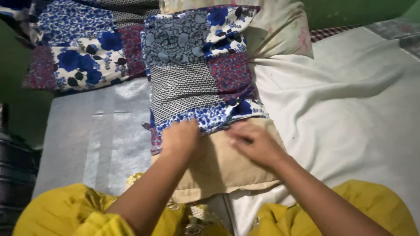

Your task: The person folds a patterned fabric around a beige pillow insert on a bed, tucks the edges, and ties the fabric to secure the pillow cover. The finished pillow is placed on the bed next to another pillow.

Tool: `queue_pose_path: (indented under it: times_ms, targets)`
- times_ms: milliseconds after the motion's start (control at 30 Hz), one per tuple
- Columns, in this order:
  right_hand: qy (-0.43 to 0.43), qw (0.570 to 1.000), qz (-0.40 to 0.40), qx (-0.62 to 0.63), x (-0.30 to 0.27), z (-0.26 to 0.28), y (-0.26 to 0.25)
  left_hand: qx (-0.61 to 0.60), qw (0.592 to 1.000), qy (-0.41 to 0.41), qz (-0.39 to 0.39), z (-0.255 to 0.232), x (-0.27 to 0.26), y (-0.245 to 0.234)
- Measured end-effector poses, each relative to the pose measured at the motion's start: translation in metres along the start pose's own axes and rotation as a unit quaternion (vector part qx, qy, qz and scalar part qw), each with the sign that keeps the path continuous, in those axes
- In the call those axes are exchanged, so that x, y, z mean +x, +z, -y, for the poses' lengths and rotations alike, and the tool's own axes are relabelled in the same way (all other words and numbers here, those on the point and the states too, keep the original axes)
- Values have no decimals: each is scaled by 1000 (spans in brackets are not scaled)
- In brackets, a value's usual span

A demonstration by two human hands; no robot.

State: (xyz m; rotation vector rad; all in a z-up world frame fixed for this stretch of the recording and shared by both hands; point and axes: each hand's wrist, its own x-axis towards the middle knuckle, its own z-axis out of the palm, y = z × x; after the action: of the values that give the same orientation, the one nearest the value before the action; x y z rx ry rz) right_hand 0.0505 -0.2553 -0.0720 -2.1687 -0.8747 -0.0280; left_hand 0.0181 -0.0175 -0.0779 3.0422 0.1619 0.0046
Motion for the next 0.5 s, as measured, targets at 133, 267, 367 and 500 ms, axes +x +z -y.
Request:
queue_pose_path:
  times_ms: [133,267,367,500]
  targets:
    - [77,990,-117,16,-12,-40,-27,-25,996,76,-40,-61,20,-7]
    - [68,969,-236,-31,-11,-77,-29,-62,993,67,-78,-117,45,3]
    - [254,931,-243,97,-4,-108,-38,-24,986,79,-147,-147,63,17]
    - [498,822,-63,269,-8,-137,-48,-12,970,143,-195,-169,80,41]
